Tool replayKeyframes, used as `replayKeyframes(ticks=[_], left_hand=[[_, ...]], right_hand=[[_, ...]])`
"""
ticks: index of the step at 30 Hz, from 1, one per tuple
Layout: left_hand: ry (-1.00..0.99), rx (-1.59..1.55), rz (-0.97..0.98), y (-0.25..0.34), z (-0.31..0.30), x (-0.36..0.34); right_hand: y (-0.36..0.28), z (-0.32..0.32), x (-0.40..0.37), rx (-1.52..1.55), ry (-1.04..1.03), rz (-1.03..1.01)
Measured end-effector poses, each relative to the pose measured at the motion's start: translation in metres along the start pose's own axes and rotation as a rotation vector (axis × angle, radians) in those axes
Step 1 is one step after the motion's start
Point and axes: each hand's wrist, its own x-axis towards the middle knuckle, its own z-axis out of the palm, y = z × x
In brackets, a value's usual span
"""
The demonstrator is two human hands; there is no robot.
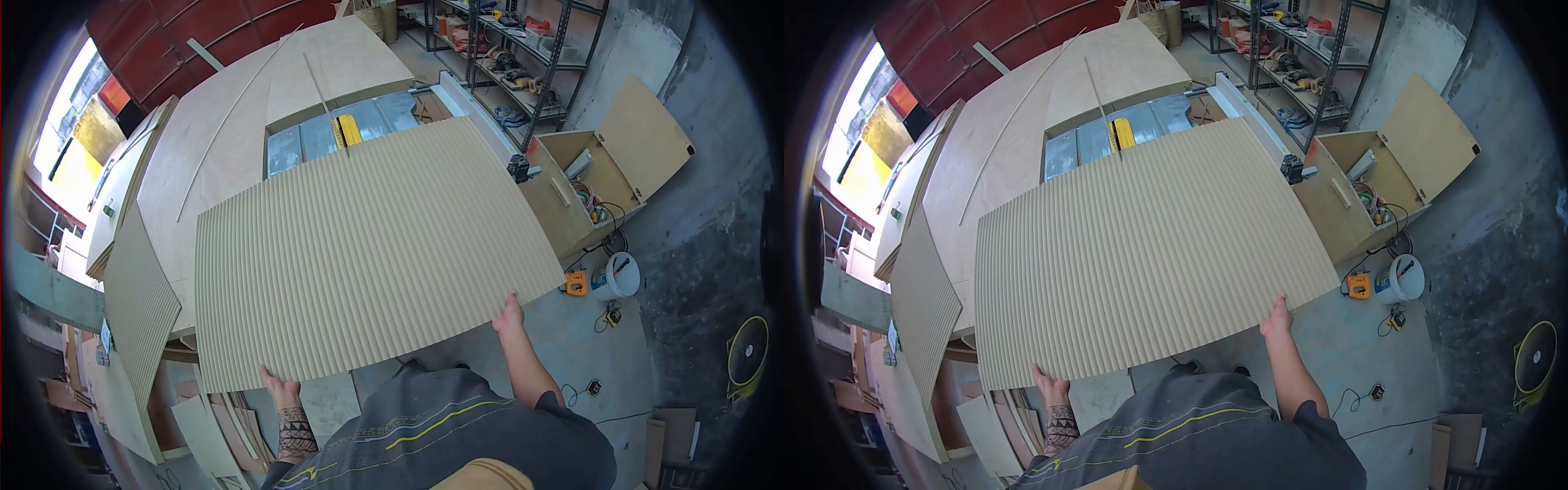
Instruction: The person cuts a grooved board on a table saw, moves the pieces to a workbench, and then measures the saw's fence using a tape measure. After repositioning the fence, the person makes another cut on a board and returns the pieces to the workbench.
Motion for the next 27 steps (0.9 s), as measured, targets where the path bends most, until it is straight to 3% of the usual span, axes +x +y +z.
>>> replayKeyframes(ticks=[7, 11, 18, 27], left_hand=[[0.000, 0.006, -0.025, -0.001, 0.020, 0.023], [0.000, 0.062, 0.030, -0.006, 0.026, 0.049], [0.097, 0.157, 0.139, -0.014, 0.047, 0.088], [0.038, 0.243, 0.196, -0.013, 0.087, 0.153]], right_hand=[[-0.004, 0.036, 0.015, -0.096, 0.139, 0.013], [0.000, 0.045, 0.041, -0.026, -0.007, -0.005], [-0.003, 0.091, 0.044, -0.070, 0.039, -0.007], [0.001, 0.158, 0.065, -0.017, -0.022, -0.030]])
